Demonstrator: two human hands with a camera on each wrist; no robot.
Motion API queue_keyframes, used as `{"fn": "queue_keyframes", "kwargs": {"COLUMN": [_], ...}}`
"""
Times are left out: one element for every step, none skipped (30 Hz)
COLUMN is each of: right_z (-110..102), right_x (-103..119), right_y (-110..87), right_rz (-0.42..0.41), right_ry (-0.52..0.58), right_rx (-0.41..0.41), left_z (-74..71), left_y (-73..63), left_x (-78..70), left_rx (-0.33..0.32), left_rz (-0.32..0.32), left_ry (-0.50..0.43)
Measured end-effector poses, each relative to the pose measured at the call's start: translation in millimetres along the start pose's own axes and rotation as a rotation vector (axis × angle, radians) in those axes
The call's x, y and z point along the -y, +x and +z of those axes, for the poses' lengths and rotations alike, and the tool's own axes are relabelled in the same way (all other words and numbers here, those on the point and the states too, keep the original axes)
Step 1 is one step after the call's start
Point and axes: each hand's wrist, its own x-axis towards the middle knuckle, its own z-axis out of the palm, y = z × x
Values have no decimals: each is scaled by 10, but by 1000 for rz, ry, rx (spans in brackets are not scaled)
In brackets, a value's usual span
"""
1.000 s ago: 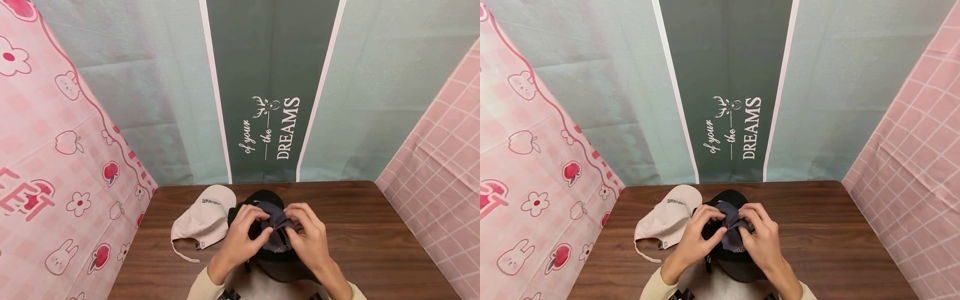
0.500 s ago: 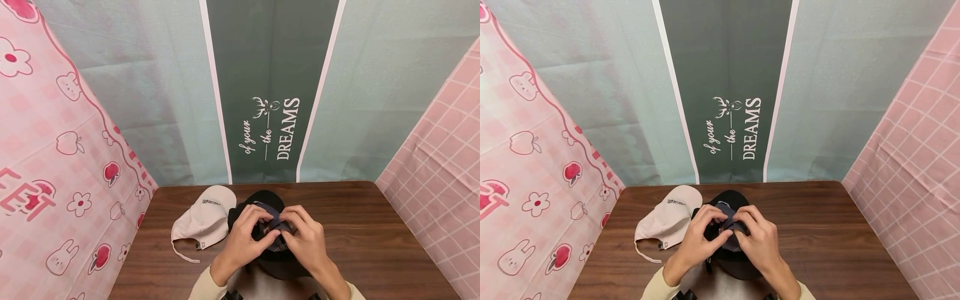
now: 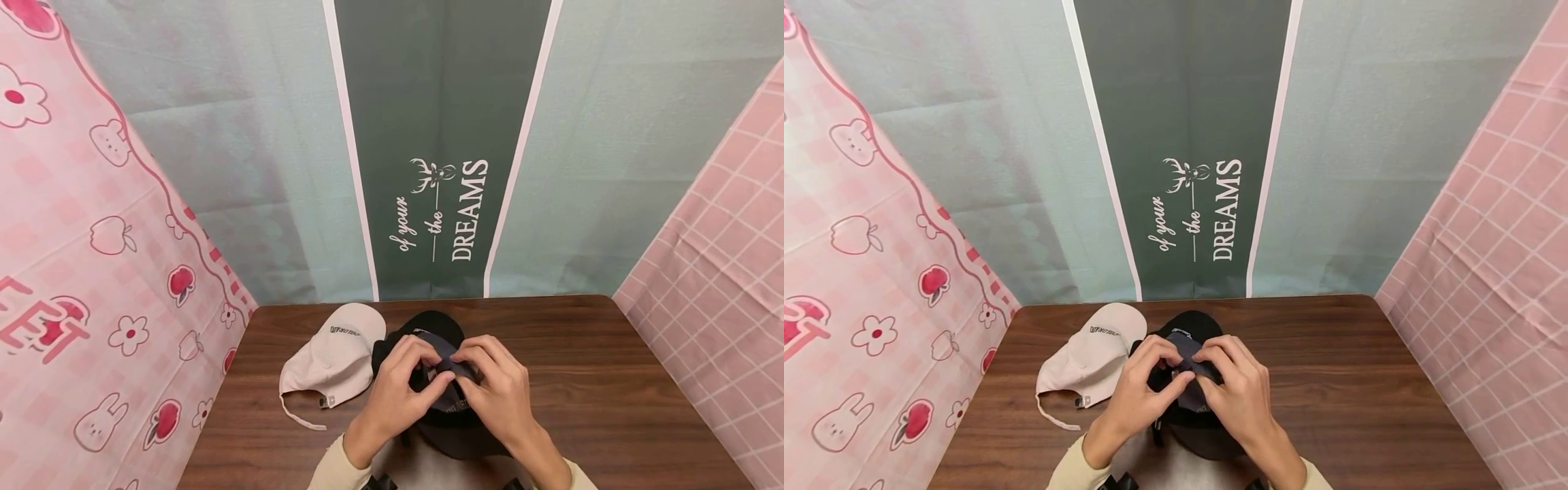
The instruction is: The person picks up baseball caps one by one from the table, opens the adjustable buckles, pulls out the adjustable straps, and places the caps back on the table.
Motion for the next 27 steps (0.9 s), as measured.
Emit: {"fn": "queue_keyframes", "kwargs": {"right_z": [1, 2, 2, 2, 2, 1, 1, 0, 0, -1, -2, -3, -5, -6, -7, -8, -9, -9, -9, -9, -9, -9, -9, -9, -10, -10, -11], "right_x": [-2, -4, -5, -7, -8, -9, -9, -9, -8, -7, -6, -4, -2, 0, 2, 4, 5, 6, 7, 8, 9, 9, 10, 9, 9, 9, 9], "right_y": [0, -1, -2, -3, -4, -5, -6, -7, -8, -9, -11, -12, -14, -16, -18, -20, -22, -23, -24, -24, -24, -24, -25, -26, -28, -30, -33], "right_rz": [1, 2, 1, 0, -1, -2, -2, -2, -1, 2, 4, 7, 10, 12, 16, 19, 21, 23, 25, 25, 26, 26, 26, 27, 27, 27, 28], "right_ry": [2, 2, 1, 0, -2, -4, -4, -5, -5, -5, -5, -5, -5, -6, -7, -8, -10, -12, -13, -13, -14, -13, -13, -11, -10, -8, -4], "right_rx": [-2, -4, -6, -8, -11, -11, -12, -11, -10, -8, -6, -4, -2, 0, 1, 2, 2, 1, 1, 1, 1, 1, 2, 3, 5, 6, 8], "left_z": [-1, -2, -2, -2, -1, -1, 0, 1, 1, 1, 0, -1, -2, -3, -4, -5, -7, -7, -8, -8, -8, -9, -8, -8, -9, -11, -13], "left_y": [0, -1, -3, -4, -4, -5, -5, -5, -5, -5, -5, -5, -5, -5, -6, -6, -6, -6, -7, -8, -9, -10, -11, -11, -11, -11, -10], "left_x": [-2, -5, -7, -8, -8, -8, -8, -6, -3, -1, 1, 4, 7, 10, 13, 15, 16, 19, 22, 25, 27, 28, 31, 32, 33, 33, 34], "left_rx": [2, 3, 4, 4, 6, 5, 5, 2, -1, -3, -5, -6, -7, -9, -13, -17, -24, -31, -40, -48, -55, -60, -65, -71, -77, -82, -89], "left_rz": [-5, -7, -9, -12, -15, -17, -20, -21, -21, -21, -21, -19, -18, -16, -15, -16, -18, -19, -21, -23, -25, -28, -30, -31, -33, -36, -39], "left_ry": [1, 3, 3, 2, 1, -1, -2, -2, -2, -1, -1, 0, 2, 8, 16, 28, 41, 54, 70, 84, 98, 105, 108, 111, 115, 116, 116]}}
